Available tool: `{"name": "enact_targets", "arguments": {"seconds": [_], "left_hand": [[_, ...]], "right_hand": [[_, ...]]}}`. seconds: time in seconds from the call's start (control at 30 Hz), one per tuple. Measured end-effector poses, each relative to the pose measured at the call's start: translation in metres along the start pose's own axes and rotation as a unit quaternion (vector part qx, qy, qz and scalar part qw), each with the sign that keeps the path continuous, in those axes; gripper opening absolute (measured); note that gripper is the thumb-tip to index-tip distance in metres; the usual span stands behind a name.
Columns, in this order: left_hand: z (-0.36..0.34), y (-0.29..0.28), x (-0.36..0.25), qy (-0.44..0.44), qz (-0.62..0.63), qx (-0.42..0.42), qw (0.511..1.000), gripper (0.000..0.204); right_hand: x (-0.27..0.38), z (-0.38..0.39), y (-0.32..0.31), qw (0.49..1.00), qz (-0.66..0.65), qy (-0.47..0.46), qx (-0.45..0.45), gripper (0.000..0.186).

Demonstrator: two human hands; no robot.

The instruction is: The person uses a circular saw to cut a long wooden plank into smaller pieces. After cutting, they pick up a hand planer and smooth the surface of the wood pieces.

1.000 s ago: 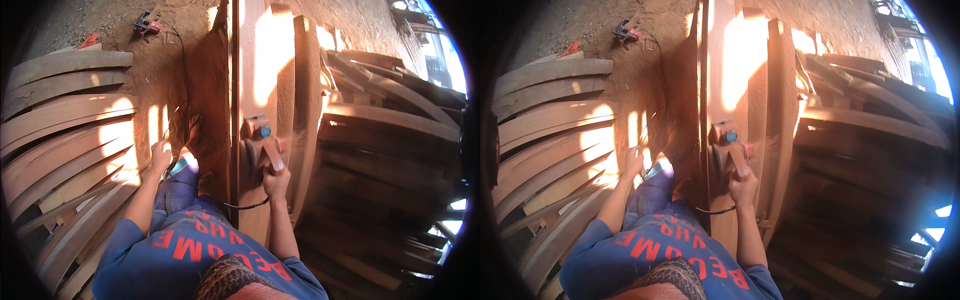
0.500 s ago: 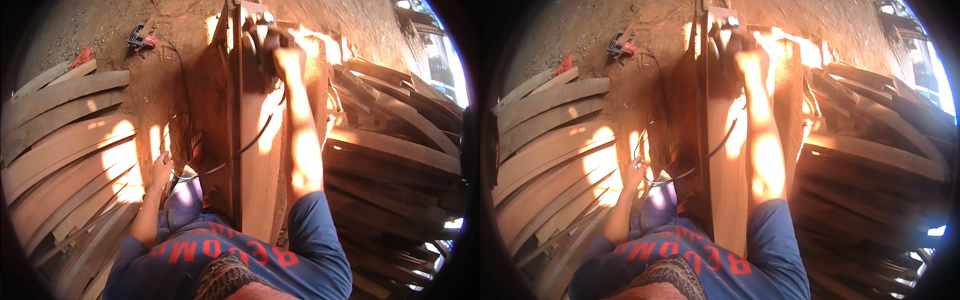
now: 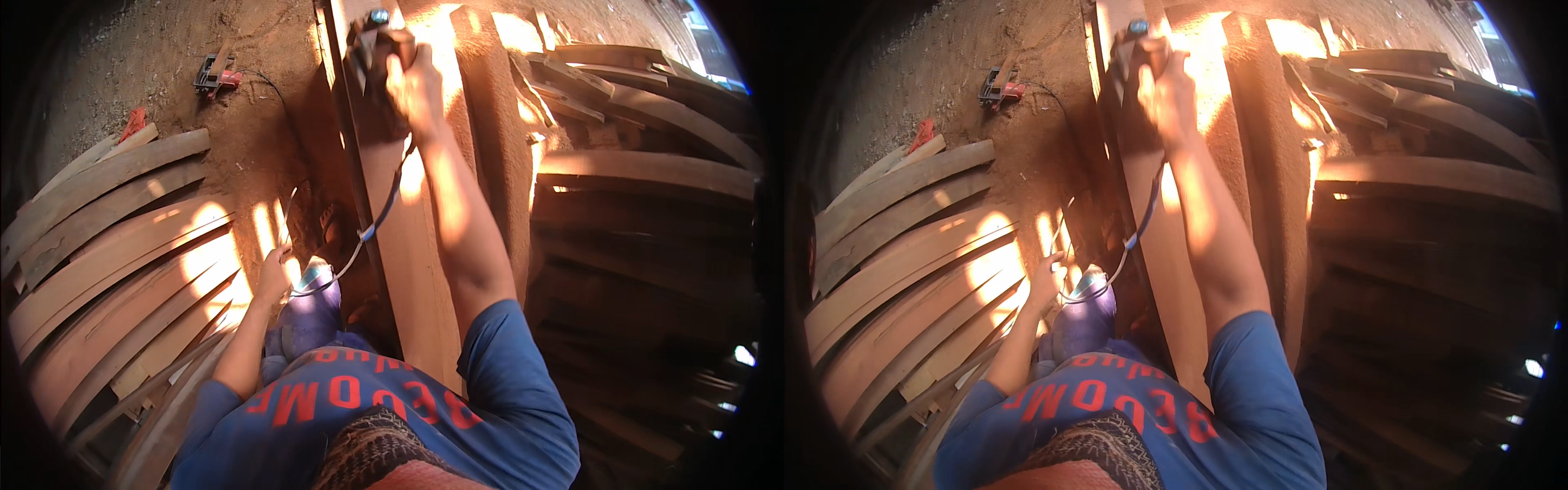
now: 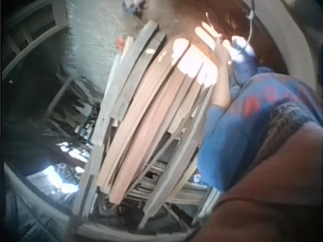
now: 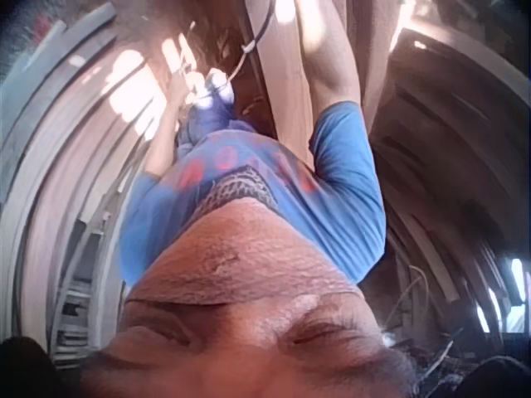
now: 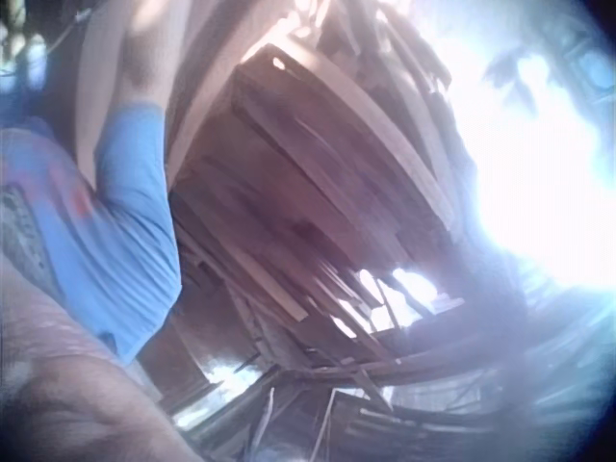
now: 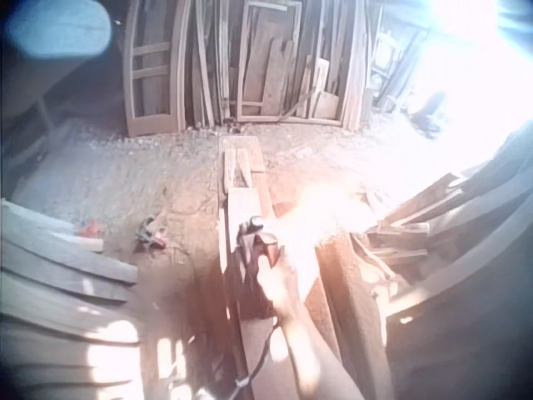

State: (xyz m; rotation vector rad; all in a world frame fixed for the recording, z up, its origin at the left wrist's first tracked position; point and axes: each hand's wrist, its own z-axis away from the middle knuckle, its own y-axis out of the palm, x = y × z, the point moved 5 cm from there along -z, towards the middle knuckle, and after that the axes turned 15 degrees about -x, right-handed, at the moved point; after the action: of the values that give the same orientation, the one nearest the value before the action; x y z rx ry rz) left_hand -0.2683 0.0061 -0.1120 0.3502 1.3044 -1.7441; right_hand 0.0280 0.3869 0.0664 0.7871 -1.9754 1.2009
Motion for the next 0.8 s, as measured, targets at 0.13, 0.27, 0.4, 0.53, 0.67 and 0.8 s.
{"name": "enact_targets", "arguments": {"seconds": [0.13,0.27,0.4,0.53,0.67,0.8], "left_hand": [[0.039,0.003,-0.060,0.085,-0.114,-0.027,0.989,0.057],[0.109,0.029,-0.120,0.203,-0.139,-0.074,0.966,0.062],[0.198,0.088,-0.195,0.421,-0.156,0.017,0.893,0.074],[0.265,0.167,-0.200,0.664,-0.249,0.200,0.676,0.094],[0.265,0.208,-0.211,0.736,-0.293,0.320,0.519,0.110],[0.275,0.217,-0.217,0.762,-0.319,0.310,0.471,0.106]], "right_hand": [[-0.004,0.161,-0.129,0.997,0.026,0.069,0.015,0.032],[-0.017,0.353,-0.270,0.982,0.015,0.180,0.060,0.034],[-0.012,0.525,-0.401,0.945,0.029,0.319,0.063,0.029],[-0.006,0.634,-0.503,0.905,0.045,0.421,0.030,0.031],[0.005,0.704,-0.563,0.872,0.037,0.479,-0.100,0.026],[0.021,0.715,-0.593,0.820,0.014,0.539,-0.194,0.021]]}}
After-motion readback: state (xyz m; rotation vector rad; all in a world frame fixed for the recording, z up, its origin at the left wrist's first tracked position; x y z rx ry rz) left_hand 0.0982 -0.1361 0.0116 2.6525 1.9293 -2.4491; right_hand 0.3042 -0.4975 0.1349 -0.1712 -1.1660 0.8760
